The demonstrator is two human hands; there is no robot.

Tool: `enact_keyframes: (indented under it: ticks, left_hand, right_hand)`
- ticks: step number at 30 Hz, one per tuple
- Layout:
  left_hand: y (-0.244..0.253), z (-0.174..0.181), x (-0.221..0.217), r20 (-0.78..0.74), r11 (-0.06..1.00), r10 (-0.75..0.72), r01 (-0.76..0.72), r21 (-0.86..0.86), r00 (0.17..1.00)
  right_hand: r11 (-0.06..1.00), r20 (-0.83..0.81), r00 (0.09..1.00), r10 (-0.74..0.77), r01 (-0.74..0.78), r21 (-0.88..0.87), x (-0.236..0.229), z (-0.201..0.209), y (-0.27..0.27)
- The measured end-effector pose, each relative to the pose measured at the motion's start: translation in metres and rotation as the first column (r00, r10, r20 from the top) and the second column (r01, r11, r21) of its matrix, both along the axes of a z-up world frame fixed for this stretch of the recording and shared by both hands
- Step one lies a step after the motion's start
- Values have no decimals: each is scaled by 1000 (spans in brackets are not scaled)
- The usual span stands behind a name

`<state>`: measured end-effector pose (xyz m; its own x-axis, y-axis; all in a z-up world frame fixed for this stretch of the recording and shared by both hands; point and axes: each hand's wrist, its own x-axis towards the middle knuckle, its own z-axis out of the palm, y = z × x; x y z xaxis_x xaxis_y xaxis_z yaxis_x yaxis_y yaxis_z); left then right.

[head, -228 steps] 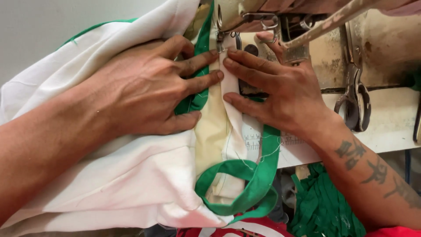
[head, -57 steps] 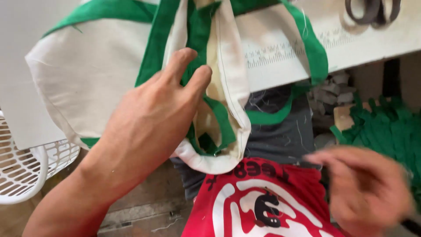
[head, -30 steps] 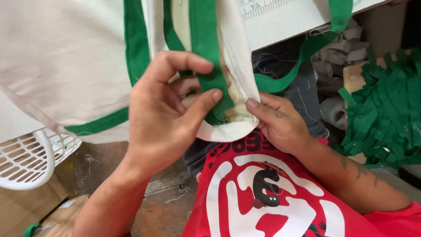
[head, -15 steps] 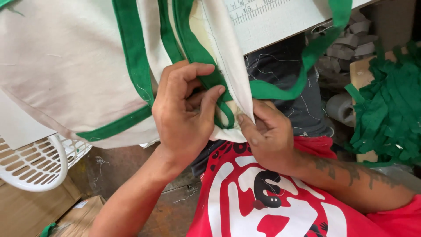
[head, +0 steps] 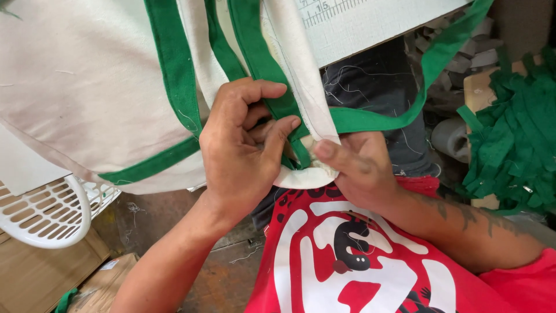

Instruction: Sewing green handles and zippers onto a white tote bag using an industrial sewing machine.

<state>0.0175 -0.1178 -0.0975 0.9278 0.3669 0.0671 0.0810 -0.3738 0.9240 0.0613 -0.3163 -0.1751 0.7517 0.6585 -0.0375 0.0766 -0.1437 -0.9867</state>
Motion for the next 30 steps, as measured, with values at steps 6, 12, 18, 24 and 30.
enact_keyframes:
  ticks: [6,12,18,24,30]
  left_hand:
    - [5,-3,-3,26,994,-69,67,86,997]
    - [9,17,-2,-9,972,-122,122,200,992]
    - [51,54,57,85,372,-283,28,928,955]
    - [114,13,100,-103,302,-377,227,926,920]
    - [112,-5,88,-108,188,-246,156,970,963]
  right_hand:
    - [931,-386,858,-338,244,-271,10,26,27]
    - [934,-425,832,-357,332,-135,4,31,35]
    - [842,-389,786,-481,290,-455,5,21,26]
    - [766,-327,790,-519,259,-588,16,36,24]
    - [989,564,816,124,-57,-135,8,-36,-36]
